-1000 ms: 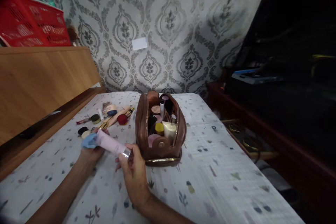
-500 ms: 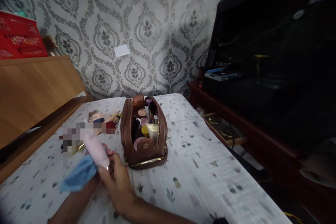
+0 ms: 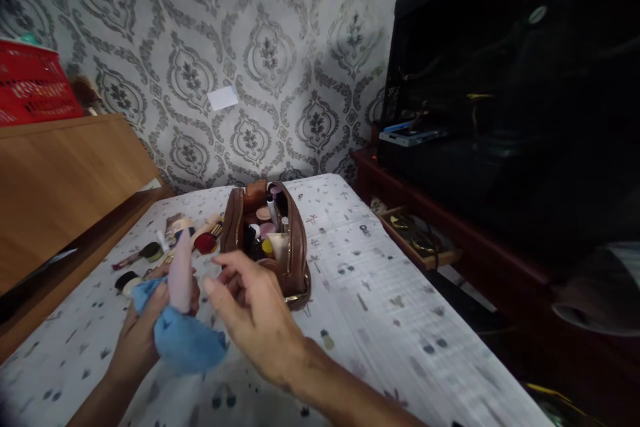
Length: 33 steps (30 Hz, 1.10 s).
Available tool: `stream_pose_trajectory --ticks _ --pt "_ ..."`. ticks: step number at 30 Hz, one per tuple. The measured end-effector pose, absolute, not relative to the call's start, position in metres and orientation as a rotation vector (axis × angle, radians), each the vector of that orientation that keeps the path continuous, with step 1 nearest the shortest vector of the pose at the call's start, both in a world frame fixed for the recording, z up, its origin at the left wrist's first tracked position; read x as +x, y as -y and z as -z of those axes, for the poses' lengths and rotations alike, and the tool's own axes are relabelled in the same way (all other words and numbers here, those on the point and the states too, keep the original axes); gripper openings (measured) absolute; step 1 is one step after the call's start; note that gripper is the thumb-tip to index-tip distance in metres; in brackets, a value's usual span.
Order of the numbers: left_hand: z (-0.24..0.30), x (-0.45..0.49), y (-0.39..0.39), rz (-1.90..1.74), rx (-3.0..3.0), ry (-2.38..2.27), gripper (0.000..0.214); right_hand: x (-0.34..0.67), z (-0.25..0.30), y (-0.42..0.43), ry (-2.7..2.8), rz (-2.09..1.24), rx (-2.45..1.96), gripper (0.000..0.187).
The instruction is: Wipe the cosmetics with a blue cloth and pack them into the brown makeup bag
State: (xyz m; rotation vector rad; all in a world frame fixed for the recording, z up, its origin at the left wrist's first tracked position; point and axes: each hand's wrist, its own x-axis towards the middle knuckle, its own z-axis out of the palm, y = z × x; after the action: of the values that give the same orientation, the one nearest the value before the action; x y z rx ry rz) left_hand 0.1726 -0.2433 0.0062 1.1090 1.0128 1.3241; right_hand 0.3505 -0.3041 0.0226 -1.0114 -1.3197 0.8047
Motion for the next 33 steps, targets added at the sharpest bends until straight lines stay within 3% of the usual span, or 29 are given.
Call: stream_pose_trajectory --ticks 2,7,13,18,22,33 --pt "-0.013 0.179 0.247 -1.190 1.337 -0.941 0.036 0.365 -0.039 0.311 1.314 -0.843 -0.983 0.037" --pt "-0.033 0.209 0.256 -0.970 1.732 -0.810 0.032 0.393 -0.060 0.323 1.360 -0.700 -1.073 0.025" --pt "-0.053 0.232 0.235 -1.102 1.826 -0.820 0.020 0.434 -0.079 0.330 1.294 -0.458 -1.133 0.021" --pt "-0.062 0.237 0.202 -0.978 2.524 -0.685 0.038 0.464 -0.103 0.318 1.096 -0.122 -1.200 0.014" --pt "-0.060 0.231 0.186 -0.775 2.918 -0.534 0.051 0.477 -0.107 0.278 1.134 -0.059 -1.223 0.011" --pt "-0.031 0.193 0.192 -0.858 3.162 -0.654 0.057 0.450 -0.087 0.169 1.587 -0.030 -1.489 0.007"
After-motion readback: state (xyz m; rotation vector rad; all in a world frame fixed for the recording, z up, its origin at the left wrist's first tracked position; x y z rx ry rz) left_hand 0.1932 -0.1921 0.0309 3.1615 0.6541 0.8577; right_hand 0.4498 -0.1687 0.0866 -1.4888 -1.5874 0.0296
